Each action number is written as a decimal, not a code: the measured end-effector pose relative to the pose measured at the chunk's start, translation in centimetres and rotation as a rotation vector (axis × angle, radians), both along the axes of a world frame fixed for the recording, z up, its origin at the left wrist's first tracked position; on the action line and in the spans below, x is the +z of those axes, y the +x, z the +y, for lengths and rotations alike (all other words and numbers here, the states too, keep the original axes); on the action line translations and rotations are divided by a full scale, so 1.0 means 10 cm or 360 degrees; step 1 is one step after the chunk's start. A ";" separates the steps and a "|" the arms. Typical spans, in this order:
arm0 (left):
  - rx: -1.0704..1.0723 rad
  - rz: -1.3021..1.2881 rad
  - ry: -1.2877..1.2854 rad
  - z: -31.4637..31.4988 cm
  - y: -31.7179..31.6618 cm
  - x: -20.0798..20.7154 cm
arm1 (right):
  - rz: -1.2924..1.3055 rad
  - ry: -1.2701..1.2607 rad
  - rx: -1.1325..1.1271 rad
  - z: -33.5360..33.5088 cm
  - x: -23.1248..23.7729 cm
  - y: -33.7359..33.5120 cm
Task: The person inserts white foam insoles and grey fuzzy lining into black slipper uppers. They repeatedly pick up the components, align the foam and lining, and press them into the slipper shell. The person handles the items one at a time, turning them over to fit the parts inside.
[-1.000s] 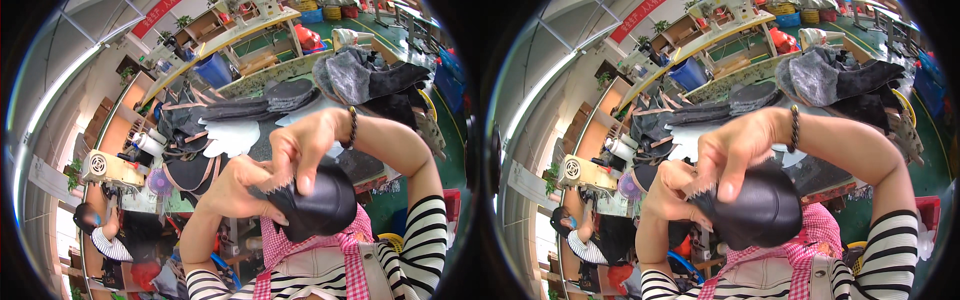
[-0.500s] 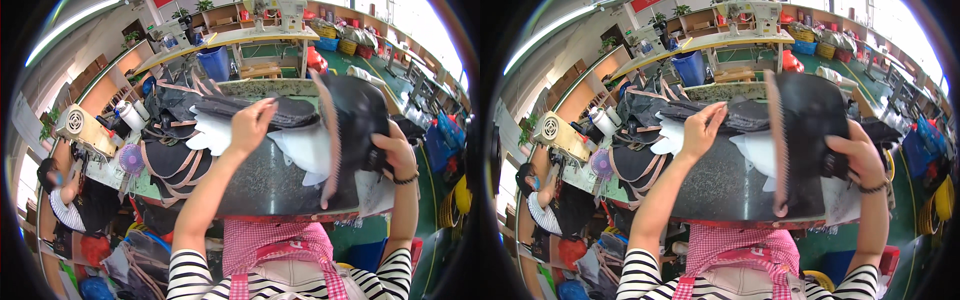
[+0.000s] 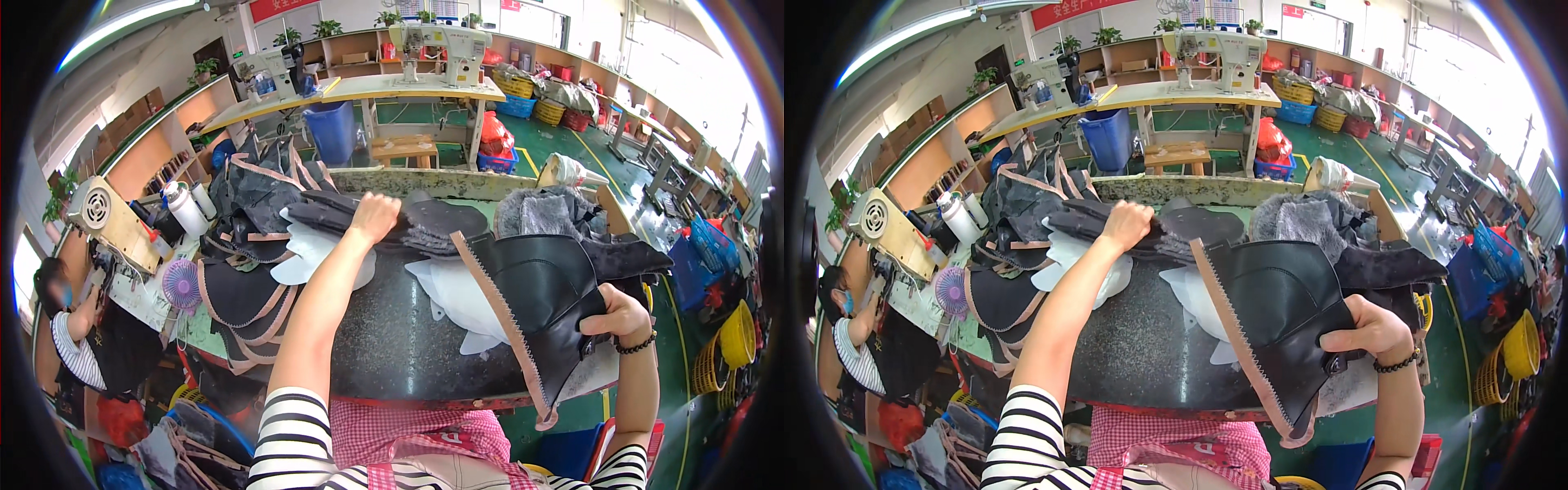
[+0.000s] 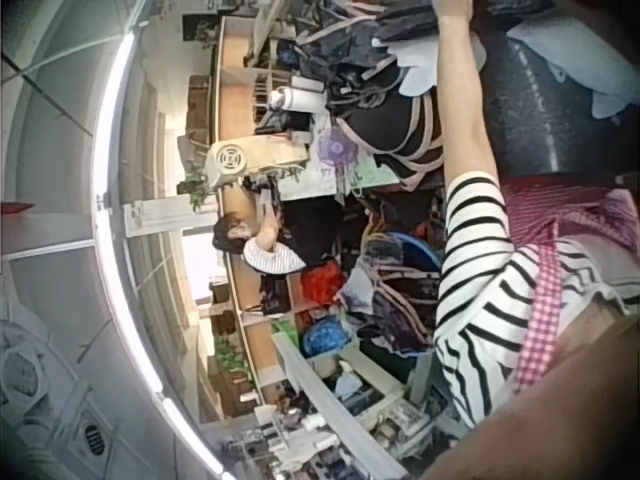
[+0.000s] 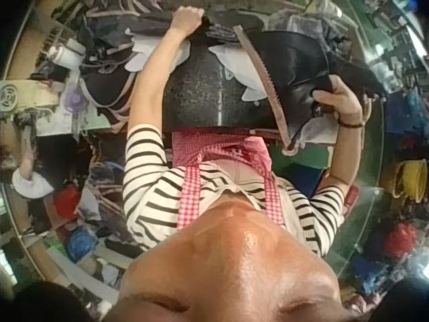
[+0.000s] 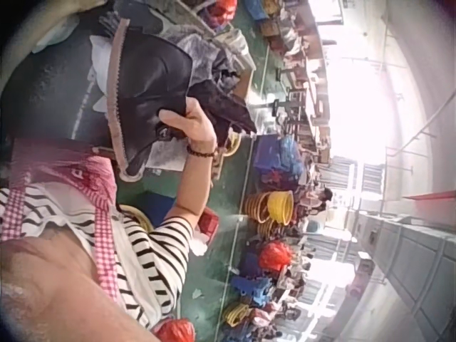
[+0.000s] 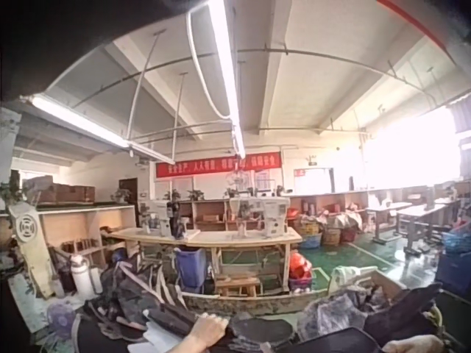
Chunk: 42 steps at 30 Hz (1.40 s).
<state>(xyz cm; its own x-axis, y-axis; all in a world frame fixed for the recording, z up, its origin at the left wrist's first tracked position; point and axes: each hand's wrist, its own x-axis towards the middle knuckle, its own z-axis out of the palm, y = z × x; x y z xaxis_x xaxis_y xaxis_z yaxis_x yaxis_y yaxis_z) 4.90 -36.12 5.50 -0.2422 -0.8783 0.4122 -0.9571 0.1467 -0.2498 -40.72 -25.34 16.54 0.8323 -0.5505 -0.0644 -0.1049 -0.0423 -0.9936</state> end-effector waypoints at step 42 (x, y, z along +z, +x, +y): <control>0.0209 0.2907 0.1259 2.32 -0.22 0.47 | 0.0583 -0.0151 0.1226 0.16 -0.02 1.52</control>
<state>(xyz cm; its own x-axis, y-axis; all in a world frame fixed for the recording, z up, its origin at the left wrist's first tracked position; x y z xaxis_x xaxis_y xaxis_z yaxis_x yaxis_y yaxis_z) 2.70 -12.94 10.15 0.0076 -0.9305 -0.3661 0.0299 -0.3658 0.9302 -25.56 -23.74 16.36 0.9120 0.1430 -0.3844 -0.3263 -0.3148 -0.8913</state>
